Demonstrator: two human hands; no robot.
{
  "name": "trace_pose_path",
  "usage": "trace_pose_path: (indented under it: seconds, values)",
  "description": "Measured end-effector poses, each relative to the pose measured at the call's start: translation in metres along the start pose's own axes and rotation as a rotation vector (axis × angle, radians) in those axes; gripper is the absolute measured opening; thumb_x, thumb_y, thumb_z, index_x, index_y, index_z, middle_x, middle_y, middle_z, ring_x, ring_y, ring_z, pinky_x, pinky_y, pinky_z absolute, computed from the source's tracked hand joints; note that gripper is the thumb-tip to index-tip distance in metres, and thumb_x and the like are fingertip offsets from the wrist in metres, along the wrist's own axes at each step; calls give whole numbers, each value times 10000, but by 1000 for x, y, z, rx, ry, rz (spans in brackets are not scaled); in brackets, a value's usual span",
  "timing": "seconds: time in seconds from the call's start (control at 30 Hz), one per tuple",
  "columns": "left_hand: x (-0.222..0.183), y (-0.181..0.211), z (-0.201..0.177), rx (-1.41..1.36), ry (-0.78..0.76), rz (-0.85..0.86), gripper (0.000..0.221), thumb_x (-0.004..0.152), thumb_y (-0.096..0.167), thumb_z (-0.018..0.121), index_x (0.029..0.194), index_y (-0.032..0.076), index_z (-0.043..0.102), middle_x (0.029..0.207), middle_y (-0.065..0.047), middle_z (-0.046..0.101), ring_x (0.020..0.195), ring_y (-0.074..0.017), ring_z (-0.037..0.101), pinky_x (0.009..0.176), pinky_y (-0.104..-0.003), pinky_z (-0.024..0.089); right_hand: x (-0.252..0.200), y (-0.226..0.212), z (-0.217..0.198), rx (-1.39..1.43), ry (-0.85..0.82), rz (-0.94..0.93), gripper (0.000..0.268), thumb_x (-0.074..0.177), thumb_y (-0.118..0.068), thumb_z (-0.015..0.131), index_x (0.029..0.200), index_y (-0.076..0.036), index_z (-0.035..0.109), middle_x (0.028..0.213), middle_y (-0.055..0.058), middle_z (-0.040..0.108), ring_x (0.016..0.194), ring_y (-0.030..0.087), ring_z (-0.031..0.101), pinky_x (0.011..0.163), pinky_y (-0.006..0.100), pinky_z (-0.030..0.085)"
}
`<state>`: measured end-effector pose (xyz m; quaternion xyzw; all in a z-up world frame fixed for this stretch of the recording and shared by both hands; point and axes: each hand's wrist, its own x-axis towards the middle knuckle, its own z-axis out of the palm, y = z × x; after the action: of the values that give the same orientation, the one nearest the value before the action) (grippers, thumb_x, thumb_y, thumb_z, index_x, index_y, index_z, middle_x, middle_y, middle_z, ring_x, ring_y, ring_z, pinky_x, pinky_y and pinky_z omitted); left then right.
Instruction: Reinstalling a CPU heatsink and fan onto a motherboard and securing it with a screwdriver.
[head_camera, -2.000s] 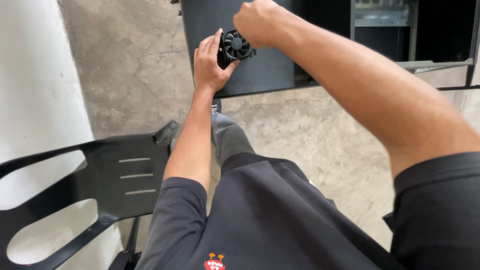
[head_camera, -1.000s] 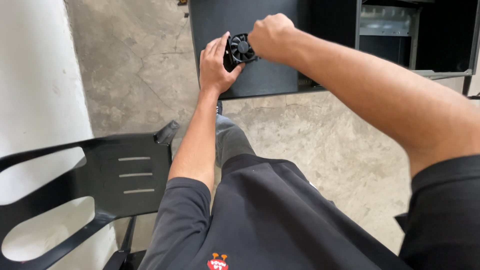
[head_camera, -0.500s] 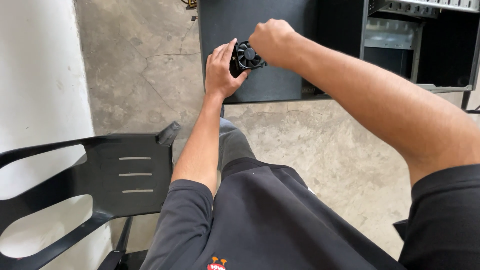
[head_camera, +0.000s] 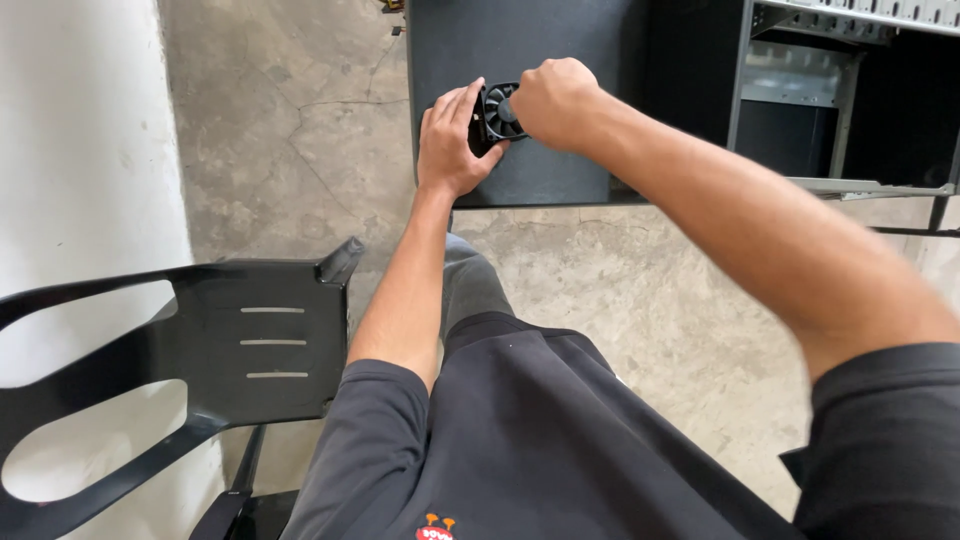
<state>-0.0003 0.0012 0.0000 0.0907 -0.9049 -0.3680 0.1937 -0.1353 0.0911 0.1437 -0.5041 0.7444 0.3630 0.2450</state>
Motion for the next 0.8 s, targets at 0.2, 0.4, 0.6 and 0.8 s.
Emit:
trace_pose_path:
  seconds: [0.2, 0.4, 0.6, 0.8]
  values:
    - [-1, -3, -3, -13, 13, 24, 834, 852, 444, 817, 1510, 86, 450, 1380, -122, 638, 1312, -307, 531, 1020, -446, 440, 11, 4, -54, 342, -457, 196, 203, 953, -253, 725, 1041, -75, 769, 793, 27, 795, 699, 174, 740, 754, 440, 602]
    - [-1, -3, 4, -22, 11, -15, 893, 779, 415, 859, 1506, 96, 450, 1418, -88, 626, 1325, -272, 529, 1059, -418, 440, -8, -23, -18, -226, -92, -124, 221, 973, -130, 606, 1035, -237, 788, 1090, -18, 773, 979, 235, 764, 696, 349, 591]
    - [1, -1, 1, 18, -7, -4, 867, 850, 459, 845, 1518, 94, 431, 1419, -91, 631, 1333, -274, 525, 1074, -427, 436, -3, 9, -43, 416, -422, 261, 310, 1000, -28, 422, 1014, -29, 731, 964, 126, 782, 581, 223, 705, 665, 408, 599]
    - [0, -6, 4, 4, 5, 5, 875, 832, 451, 860, 1505, 80, 442, 1393, -112, 639, 1329, -284, 535, 1067, -425, 441, 9, -24, -12, -72, -56, 6, 254, 984, -86, 609, 1113, -201, 794, 1152, 22, 763, 1068, 276, 748, 720, 361, 601]
